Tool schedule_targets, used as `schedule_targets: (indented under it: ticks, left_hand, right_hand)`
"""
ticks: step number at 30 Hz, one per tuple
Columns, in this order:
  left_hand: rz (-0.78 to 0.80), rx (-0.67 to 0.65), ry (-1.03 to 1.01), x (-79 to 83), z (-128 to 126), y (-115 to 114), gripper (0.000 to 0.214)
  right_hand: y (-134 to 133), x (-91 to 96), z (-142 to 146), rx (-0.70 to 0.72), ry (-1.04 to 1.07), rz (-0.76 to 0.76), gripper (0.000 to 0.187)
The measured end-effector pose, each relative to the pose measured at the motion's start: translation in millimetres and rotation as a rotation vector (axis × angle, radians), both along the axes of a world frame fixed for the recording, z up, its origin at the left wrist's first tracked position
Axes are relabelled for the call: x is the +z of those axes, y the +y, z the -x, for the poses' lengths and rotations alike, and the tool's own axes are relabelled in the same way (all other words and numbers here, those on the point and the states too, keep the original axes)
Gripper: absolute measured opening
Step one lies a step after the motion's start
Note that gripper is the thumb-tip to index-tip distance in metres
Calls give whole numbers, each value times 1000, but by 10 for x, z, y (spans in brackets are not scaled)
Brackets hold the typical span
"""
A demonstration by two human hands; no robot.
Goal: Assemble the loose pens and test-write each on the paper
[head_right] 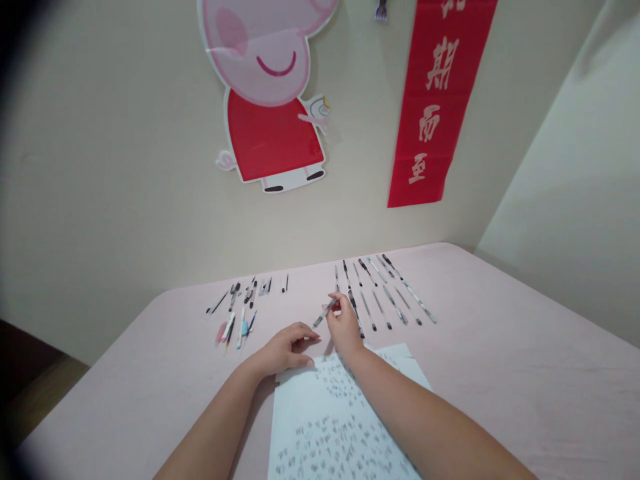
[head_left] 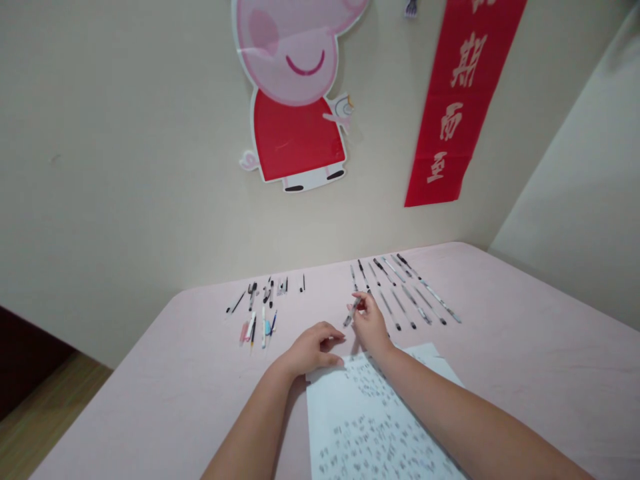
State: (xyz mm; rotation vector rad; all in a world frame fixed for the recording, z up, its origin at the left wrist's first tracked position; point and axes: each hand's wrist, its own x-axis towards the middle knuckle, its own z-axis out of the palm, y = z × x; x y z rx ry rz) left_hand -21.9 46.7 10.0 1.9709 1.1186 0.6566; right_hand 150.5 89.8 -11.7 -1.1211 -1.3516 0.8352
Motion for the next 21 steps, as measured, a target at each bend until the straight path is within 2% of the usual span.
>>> schedule_targets:
  ticks: [4,8,12,16,21]
  left_hand:
    - [-70,-118,140,40,-15,-7,57]
    - [-91,-154,167,30,-21,-3,60]
    - [-104,-153,170,27,-20,2,58]
    - [-100,-147,189,65,-37,-5,49]
    - [-82,-157,174,67,-38,-6,49]
  right_hand:
    - [-115,106,19,123,30,76,35]
    - [-213,230,60,207,15,19,40]
    - [-312,306,59,325,118,147,44]
    - [-497,297,-46,474,134,222,36]
    - [-764,172,-213,645,-9,351,19]
